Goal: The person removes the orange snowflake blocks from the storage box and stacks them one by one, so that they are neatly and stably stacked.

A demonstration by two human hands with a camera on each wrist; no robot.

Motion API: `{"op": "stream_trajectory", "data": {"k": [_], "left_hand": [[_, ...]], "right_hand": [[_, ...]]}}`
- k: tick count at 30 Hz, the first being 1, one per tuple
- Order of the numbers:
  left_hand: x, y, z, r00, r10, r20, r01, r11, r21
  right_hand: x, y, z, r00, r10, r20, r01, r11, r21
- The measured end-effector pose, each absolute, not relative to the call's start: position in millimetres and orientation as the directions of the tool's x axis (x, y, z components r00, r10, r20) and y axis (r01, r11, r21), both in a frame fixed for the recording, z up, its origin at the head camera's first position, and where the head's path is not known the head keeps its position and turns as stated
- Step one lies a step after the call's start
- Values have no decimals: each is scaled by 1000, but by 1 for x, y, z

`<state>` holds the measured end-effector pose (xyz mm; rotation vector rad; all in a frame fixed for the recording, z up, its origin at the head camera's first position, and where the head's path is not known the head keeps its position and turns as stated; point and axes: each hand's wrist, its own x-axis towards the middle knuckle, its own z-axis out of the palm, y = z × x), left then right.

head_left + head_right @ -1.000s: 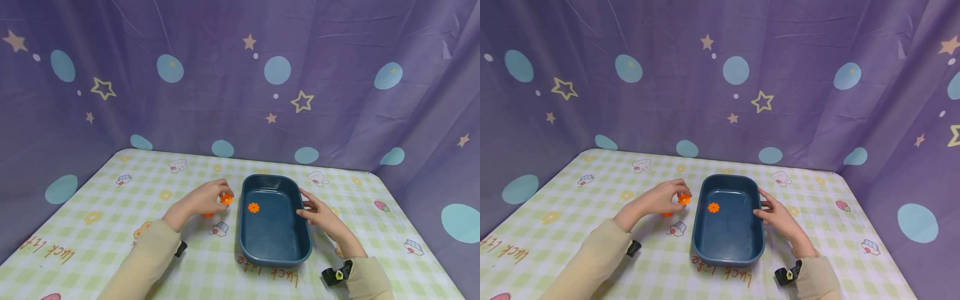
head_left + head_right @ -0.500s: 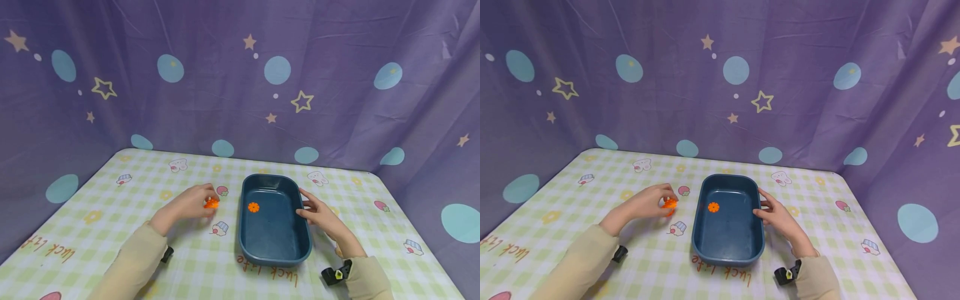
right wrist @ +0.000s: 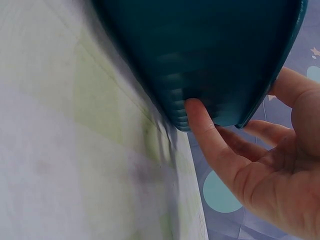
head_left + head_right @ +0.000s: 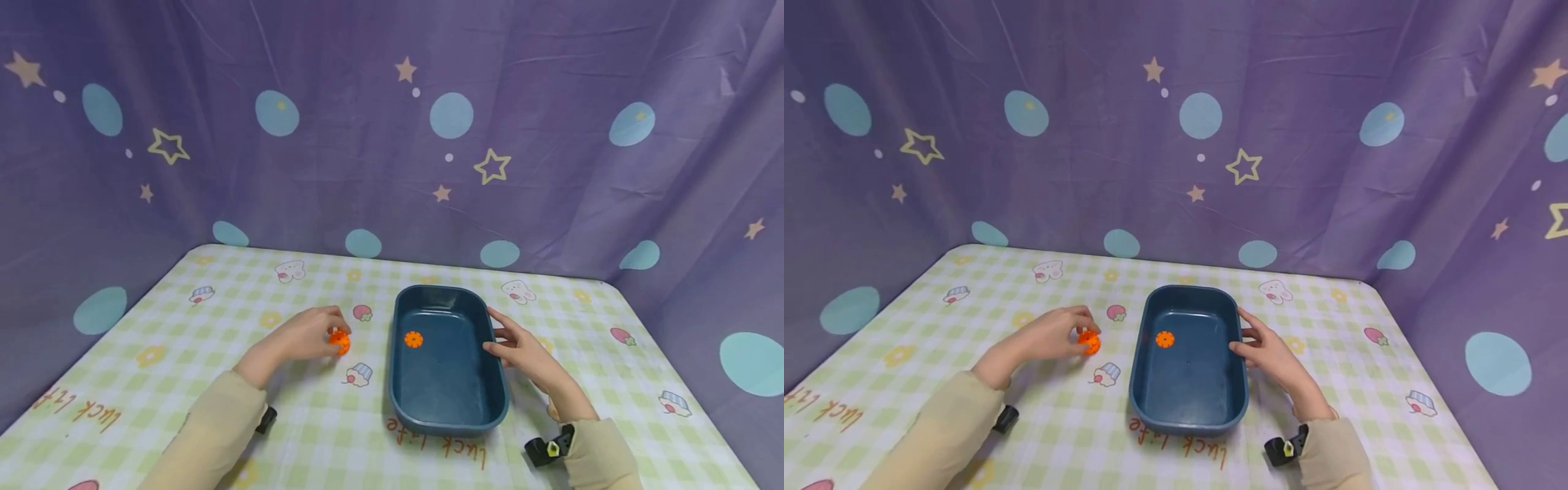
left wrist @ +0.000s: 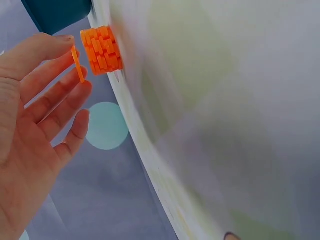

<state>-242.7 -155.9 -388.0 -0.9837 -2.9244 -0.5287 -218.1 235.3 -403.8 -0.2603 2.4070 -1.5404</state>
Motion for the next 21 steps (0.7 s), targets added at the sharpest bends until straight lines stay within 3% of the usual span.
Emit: {"op": "stream_trajectory", "data": {"k": [21], "left_hand": [[-244,-154,-391,-748,650,130,661,714,231]], "right_hand": [[-219,236,-407,-950,-283,-133,3,417,-909]]}}
